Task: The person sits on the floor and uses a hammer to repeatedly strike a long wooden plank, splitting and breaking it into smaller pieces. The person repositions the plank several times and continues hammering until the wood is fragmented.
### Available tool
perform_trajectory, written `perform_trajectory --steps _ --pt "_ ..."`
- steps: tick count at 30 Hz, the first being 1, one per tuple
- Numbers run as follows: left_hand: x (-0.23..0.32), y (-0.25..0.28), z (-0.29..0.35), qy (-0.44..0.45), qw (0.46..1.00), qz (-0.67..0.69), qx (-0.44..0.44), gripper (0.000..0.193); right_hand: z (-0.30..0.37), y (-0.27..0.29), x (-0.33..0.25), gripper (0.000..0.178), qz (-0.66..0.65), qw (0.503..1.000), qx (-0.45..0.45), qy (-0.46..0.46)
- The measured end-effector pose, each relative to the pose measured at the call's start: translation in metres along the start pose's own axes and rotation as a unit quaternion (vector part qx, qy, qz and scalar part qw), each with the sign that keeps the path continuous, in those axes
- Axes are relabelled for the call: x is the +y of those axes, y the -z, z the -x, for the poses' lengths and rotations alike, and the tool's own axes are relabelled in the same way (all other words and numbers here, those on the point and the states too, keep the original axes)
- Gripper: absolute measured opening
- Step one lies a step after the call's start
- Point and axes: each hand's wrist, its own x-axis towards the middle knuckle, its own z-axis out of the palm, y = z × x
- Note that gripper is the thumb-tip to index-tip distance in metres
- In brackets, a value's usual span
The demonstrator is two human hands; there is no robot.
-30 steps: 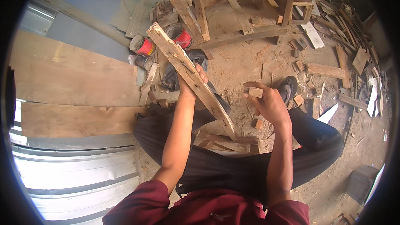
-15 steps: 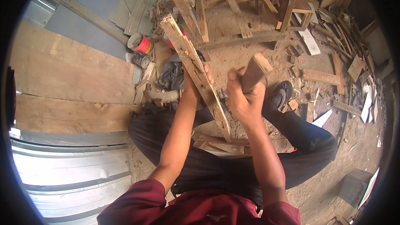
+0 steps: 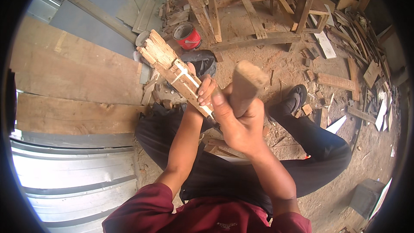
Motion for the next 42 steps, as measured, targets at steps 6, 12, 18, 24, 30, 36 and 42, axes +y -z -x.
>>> perform_trajectory --steps 6,12,18,24,30,36,42 --pt "-0.011 -0.003 0.001 -0.03 0.941 -0.184 0.282 0.063 -0.012 -0.016 0.018 0.028 0.035 0.998 0.009 0.043" --pt "-0.026 -0.013 -0.022 -0.08 0.83 -0.337 0.438 0.067 -0.025 0.0 0.023 0.024 0.074 0.992 0.046 0.087" --pt "-0.03 0.005 -0.029 -0.097 0.858 -0.193 0.465 0.069 -0.044 0.008 0.007 0.019 0.129 0.981 0.068 0.127" --pt "-0.033 -0.002 -0.048 -0.101 0.829 -0.252 0.489 0.071 -0.06 0.01 0.003 0.022 0.154 0.979 0.043 0.128" --pt "-0.031 -0.007 -0.054 -0.112 0.798 -0.258 0.533 0.071 -0.063 0.009 0.004 0.021 0.127 0.983 0.039 0.124" --pt "-0.034 -0.01 -0.065 -0.107 0.794 -0.279 0.529 0.072 -0.06 0.012 0.015 0.02 0.1 0.971 0.045 0.214" --pt "-0.046 -0.006 -0.069 -0.081 0.755 -0.327 0.562 0.076 -0.074 0.013 -0.003 0.03 0.069 0.98 0.087 0.167"
